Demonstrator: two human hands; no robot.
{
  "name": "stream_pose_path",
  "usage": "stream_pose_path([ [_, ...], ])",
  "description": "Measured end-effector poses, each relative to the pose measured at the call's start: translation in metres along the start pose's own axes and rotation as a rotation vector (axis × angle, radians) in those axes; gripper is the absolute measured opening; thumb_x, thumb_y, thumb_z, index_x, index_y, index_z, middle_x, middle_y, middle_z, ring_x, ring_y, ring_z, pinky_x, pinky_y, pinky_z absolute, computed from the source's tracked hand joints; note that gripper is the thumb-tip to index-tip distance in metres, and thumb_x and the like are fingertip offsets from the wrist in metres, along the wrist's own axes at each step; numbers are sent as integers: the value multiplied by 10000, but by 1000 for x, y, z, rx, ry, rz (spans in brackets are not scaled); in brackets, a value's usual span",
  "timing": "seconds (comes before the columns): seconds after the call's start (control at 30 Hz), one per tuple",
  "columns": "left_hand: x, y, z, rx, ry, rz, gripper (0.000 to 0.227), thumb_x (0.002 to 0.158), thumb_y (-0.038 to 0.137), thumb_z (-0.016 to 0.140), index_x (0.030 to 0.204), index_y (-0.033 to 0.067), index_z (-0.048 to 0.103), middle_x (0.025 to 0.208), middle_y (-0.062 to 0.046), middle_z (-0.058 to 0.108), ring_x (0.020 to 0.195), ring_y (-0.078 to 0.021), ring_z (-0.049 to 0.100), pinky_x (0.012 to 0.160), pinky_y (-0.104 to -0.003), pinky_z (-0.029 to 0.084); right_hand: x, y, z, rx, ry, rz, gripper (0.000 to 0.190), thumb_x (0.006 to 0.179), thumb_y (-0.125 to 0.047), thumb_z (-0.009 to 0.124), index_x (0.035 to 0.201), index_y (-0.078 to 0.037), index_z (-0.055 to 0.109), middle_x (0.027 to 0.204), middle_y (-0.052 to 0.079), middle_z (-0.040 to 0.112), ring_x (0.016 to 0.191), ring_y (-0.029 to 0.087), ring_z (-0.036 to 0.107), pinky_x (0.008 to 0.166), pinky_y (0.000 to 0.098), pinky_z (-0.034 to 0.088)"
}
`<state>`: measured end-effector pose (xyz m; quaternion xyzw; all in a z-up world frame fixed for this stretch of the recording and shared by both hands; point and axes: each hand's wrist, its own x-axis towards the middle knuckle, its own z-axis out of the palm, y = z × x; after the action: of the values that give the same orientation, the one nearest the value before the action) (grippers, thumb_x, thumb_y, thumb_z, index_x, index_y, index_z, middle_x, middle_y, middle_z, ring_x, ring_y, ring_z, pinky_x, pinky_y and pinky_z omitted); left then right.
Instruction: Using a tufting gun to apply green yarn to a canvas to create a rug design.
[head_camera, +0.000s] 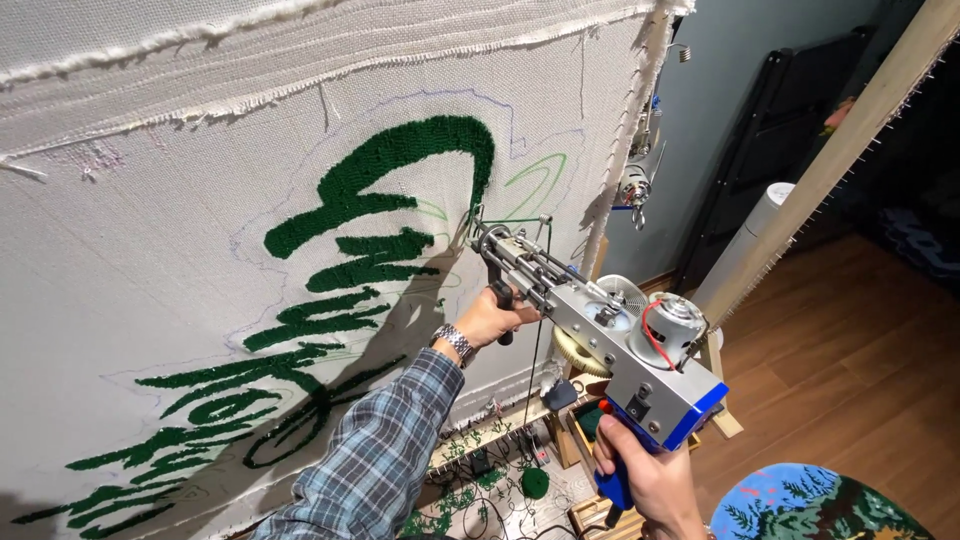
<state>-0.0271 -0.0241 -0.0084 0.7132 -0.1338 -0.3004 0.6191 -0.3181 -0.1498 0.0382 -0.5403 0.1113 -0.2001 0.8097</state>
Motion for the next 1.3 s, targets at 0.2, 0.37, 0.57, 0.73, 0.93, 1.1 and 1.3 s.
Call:
stream_pose_path([
  [0.2, 2, 2, -4, -34, -56, 125, 444, 839, 142, 892, 785, 207, 457, 677, 76, 510, 588, -54, 423, 566, -255, 402, 8, 6, 4, -18, -73, -39, 161, 941, -40, 669, 850, 36, 560, 536, 118, 525, 415, 229, 535, 388, 389, 527],
  [0.37, 22, -12, -13, -94, -25, 67, 349, 850, -36, 777, 884, 172, 498, 751, 55, 547, 622, -71, 457, 579, -266, 440, 10, 5, 12, 19, -73, -47, 129, 952, -10, 639, 929, 42, 524, 556, 131, 474, 429, 239, 510, 414, 393, 483],
  [0.57, 17, -3, -15, -146, -38, 56, 388, 804, 10, 808, 904, 176, 471, 738, 72, 539, 626, -49, 462, 545, -241, 425, 15, 7, 16, 28, -72, -48, 127, 949, -6, 642, 915, 52, 534, 585, 129, 472, 436, 235, 508, 418, 386, 471],
  [0.73, 13, 14, -20, -105, 9, 50, 482, 811, 86, 916, 833, 196, 447, 653, 79, 517, 559, -34, 355, 513, -233, 349, 30, 16, 17, -38, -32, 34, 172, 953, -31, 668, 854, 4, 532, 558, 115, 501, 443, 237, 537, 448, 399, 536],
  [0.93, 40, 9, -35, 79, 187, 116, 304, 573, -99, 516, 682, 154, 385, 565, -30, 407, 563, -164, 382, 496, -326, 332, 50, 34, 23, -196, -178, -113, 143, 967, -66, 654, 1082, 16, 630, 688, 89, 641, 489, 184, 626, 434, 288, 583],
  [1.1, 61, 5, -45, 41, 253, 25, 313, 608, -140, 498, 780, 120, 473, 814, -61, 596, 666, -186, 475, 495, -360, 364, 51, 19, 46, -211, -65, -9, 248, 955, -128, 672, 1114, 37, 764, 602, 79, 612, 448, 176, 560, 445, 338, 555],
  [1.3, 71, 3, -49, 69, 294, -16, 387, 616, -160, 529, 867, 134, 498, 842, -22, 584, 806, -187, 556, 560, -346, 427, 56, 26, 46, -217, -62, -5, 247, 959, -123, 673, 1119, 36, 775, 591, 74, 642, 439, 178, 578, 451, 313, 539],
])
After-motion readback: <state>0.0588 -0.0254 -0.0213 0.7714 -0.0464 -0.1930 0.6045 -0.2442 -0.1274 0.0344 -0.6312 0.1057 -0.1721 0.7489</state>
